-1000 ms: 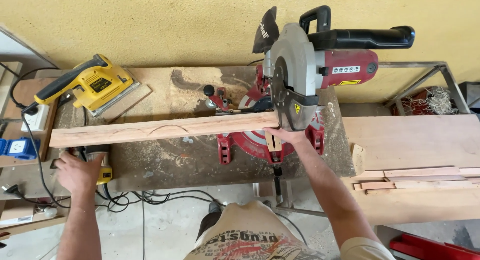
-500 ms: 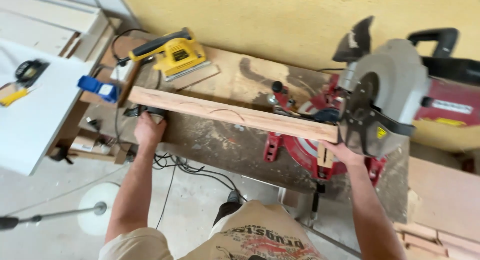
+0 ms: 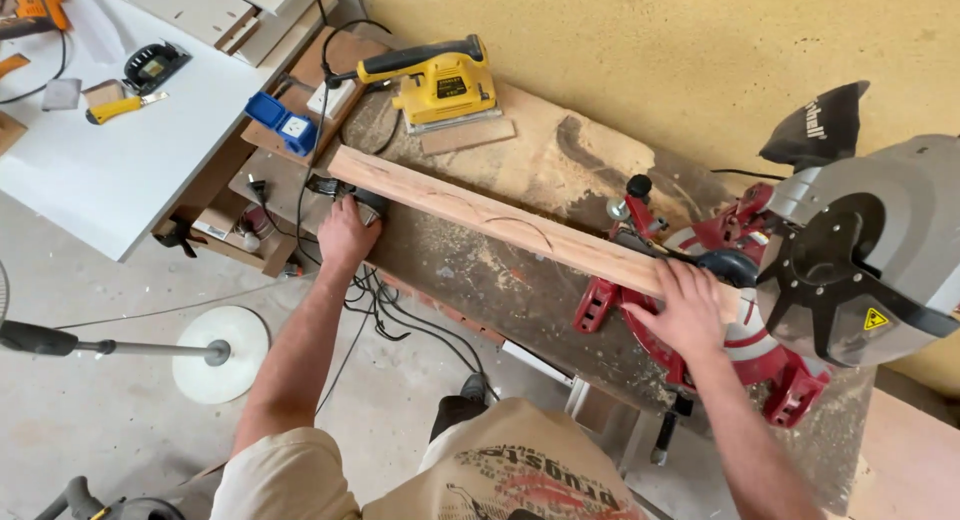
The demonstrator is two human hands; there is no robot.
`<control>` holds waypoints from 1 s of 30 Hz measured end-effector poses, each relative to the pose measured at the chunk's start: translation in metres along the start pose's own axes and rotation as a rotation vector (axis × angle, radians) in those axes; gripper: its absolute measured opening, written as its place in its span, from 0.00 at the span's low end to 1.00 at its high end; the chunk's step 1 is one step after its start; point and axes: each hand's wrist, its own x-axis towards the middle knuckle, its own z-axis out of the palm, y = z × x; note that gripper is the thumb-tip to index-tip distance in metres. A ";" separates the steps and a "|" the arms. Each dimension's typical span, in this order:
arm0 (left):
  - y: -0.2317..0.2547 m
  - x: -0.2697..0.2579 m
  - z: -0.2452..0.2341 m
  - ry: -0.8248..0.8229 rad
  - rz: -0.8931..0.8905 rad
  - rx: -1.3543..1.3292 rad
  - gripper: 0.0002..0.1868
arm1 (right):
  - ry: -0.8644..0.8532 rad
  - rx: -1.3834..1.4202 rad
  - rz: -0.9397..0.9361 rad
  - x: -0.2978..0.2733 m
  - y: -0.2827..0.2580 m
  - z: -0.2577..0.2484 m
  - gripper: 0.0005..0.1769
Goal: The person measures wooden planks with a tape measure, then moves to a miter saw to cut the wood into smaller pieces. They handle the cut pieces and position the wood for further cuts.
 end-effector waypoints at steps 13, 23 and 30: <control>-0.038 0.000 -0.053 -0.040 -0.010 -0.123 0.34 | 0.023 0.005 -0.044 -0.010 -0.001 0.036 0.43; -0.064 -0.062 -0.128 -0.198 -0.264 -0.395 0.38 | 0.036 -0.029 -0.025 -0.013 0.004 0.033 0.43; -0.088 -0.110 -0.144 -0.111 -0.554 -0.675 0.37 | 0.025 -0.019 -0.020 -0.019 0.013 0.044 0.43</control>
